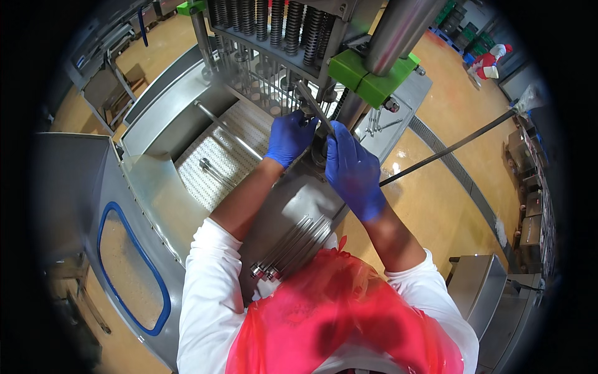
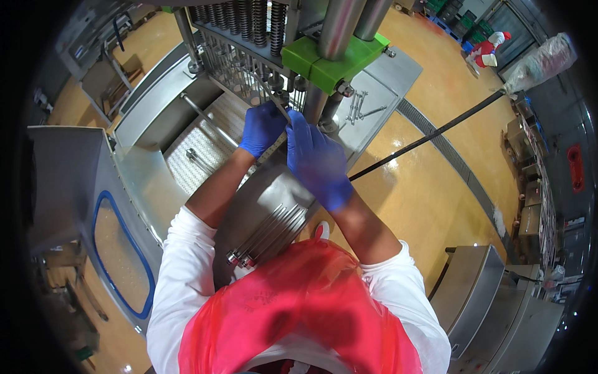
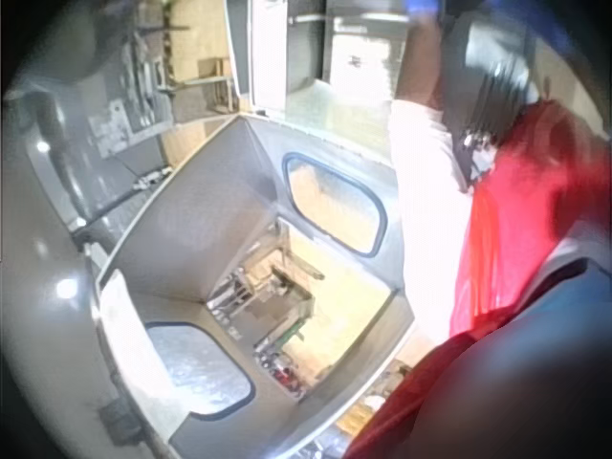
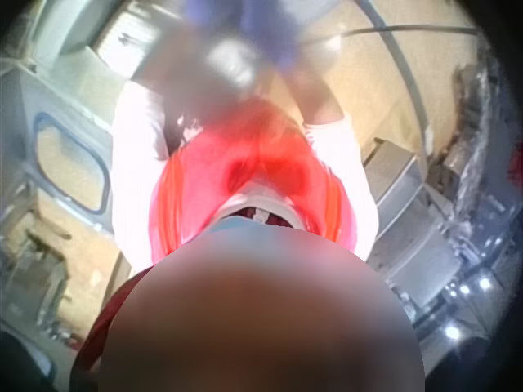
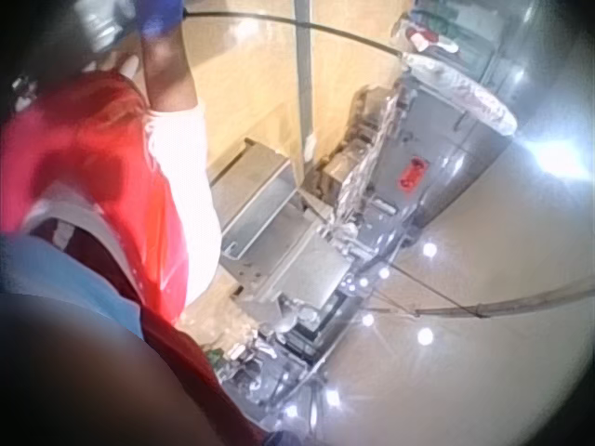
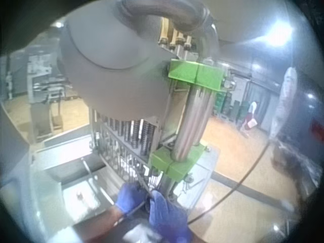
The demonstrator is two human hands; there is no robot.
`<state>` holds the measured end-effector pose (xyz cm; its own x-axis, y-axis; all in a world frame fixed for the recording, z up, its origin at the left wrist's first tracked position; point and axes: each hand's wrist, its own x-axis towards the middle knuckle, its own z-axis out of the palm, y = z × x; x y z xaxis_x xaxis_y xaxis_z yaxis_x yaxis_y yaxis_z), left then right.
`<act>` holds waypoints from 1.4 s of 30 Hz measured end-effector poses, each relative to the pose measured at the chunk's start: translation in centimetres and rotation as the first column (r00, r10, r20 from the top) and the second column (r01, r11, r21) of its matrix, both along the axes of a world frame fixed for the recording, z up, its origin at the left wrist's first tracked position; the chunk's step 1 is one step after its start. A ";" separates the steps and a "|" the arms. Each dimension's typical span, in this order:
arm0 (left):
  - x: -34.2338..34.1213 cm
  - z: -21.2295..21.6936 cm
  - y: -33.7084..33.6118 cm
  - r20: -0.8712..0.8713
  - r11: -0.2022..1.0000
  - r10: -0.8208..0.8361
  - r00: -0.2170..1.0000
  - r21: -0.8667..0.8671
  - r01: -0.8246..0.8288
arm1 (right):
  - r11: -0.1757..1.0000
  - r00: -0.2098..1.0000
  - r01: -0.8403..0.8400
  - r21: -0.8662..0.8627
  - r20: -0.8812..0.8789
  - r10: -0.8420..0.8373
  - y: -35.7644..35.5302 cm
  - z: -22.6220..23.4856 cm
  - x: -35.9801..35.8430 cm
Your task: The person walks to a stainless steel machine and inserts a bundle of long metal rods into a vertical rack. They then pick up individual rods and place them into specific slots within the machine's mechanism, repeating this action for several rods.
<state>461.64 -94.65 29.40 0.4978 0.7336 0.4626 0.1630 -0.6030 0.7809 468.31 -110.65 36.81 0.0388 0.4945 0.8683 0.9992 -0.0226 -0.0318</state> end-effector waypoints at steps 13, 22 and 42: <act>0.2 -0.5 0.1 -0.031 1.000 0.002 1.000 0.012 -0.002 | 0.895 0.973 0.192 -0.402 -0.043 -0.228 0.1 -1.1 -0.2; 0.9 -0.6 0.7 0.005 1.000 -0.016 1.000 -0.024 0.016 | 0.924 0.969 0.131 -0.361 -0.149 -0.195 -0.3 -0.9 -0.7; 0.9 -1.2 0.4 -0.037 0.998 -0.050 0.998 -0.025 0.049 | 0.971 0.991 0.113 -0.212 -0.045 -0.125 -0.5 -2.6 0.5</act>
